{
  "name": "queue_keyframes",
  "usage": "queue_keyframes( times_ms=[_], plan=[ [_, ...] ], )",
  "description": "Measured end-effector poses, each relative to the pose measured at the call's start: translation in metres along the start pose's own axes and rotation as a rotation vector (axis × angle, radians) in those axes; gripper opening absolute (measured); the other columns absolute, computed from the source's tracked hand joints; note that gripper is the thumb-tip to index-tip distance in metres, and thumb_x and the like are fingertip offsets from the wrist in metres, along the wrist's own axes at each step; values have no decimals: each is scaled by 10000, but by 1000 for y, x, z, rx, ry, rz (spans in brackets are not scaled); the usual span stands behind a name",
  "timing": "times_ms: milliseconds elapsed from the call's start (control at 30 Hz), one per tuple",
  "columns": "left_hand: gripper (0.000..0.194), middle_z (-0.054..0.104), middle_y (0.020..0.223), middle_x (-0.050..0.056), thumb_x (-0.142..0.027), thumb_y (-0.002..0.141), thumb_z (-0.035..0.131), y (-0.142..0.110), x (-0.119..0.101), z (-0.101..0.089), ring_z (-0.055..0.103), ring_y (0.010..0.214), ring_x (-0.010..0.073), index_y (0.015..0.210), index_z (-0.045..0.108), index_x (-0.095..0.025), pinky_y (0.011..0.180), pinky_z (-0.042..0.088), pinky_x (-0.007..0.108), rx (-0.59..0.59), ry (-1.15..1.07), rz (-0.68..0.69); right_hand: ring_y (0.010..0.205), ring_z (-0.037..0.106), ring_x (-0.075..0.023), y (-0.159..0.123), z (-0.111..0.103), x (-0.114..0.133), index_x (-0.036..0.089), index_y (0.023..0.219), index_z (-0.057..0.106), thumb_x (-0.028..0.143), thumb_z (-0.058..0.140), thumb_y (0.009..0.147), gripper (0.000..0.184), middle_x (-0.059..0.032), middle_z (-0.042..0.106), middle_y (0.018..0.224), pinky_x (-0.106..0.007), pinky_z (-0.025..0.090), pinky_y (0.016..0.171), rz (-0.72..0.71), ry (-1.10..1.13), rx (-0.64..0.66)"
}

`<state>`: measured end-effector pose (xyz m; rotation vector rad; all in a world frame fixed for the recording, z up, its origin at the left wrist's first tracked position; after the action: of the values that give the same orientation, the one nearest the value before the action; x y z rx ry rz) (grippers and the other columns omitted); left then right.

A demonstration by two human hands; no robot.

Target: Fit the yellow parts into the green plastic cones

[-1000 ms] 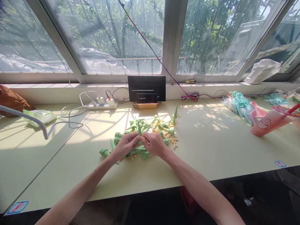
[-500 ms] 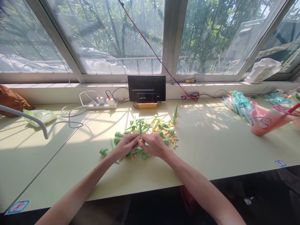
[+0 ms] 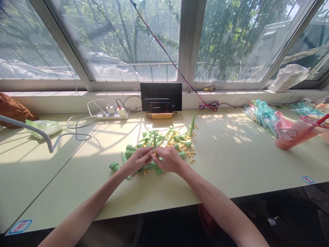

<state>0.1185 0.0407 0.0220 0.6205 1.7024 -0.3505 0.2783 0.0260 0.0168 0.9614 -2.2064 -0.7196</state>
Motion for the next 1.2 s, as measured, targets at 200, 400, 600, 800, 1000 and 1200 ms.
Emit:
queue_keyframes(
  times_ms=[200,400,600,800,1000,1200],
  plan=[
    [327,315,527,-56,-387,953,458,0,1,0,261,480,66,717,477,-162,448,209,218,2,-4,-6,499,366,-81,0,0,0,183,669,468,256,473,947,287,34,473,571,-237,233,495,1,0,-1],
    [339,336,519,-52,-396,950,466,0,-1,0,289,475,69,712,497,-157,448,224,222,-15,31,-3,503,342,-81,-1,2,-2,186,662,437,261,479,945,296,39,445,572,-229,234,504,11,24,6],
    [353,337,526,-47,-410,931,504,0,-7,1,296,473,69,691,533,-153,425,235,213,-103,70,26,498,294,-84,-1,3,-9,198,625,394,360,496,949,376,59,346,543,-222,260,510,92,71,21],
    [265,499,598,-21,-399,901,565,-3,-4,-1,383,496,76,907,629,-142,432,298,203,-311,221,99,511,331,-100,0,-8,-21,192,633,459,451,387,1000,455,41,369,548,-239,282,520,189,118,-26],
    [421,569,583,-57,-294,895,559,-9,-4,1,359,461,72,1290,490,-167,492,350,201,-363,454,214,479,313,-108,0,-15,-37,193,613,466,408,293,1036,506,44,306,516,-258,280,512,310,124,-181],
    [296,463,525,-73,-225,877,533,-10,-3,6,313,467,72,1151,636,-184,510,331,201,-300,641,327,479,289,-101,1,-14,-37,203,576,338,402,346,1027,493,43,307,522,-268,244,499,312,119,-160]
  ],
)
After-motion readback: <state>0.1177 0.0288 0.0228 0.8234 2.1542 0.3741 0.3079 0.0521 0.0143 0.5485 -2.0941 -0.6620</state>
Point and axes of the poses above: each hand's wrist, its own y-axis towards the middle knuckle, its own z-axis out of the palm, x = y × z, the point moved 2 cm from there along y, towards the middle knuckle
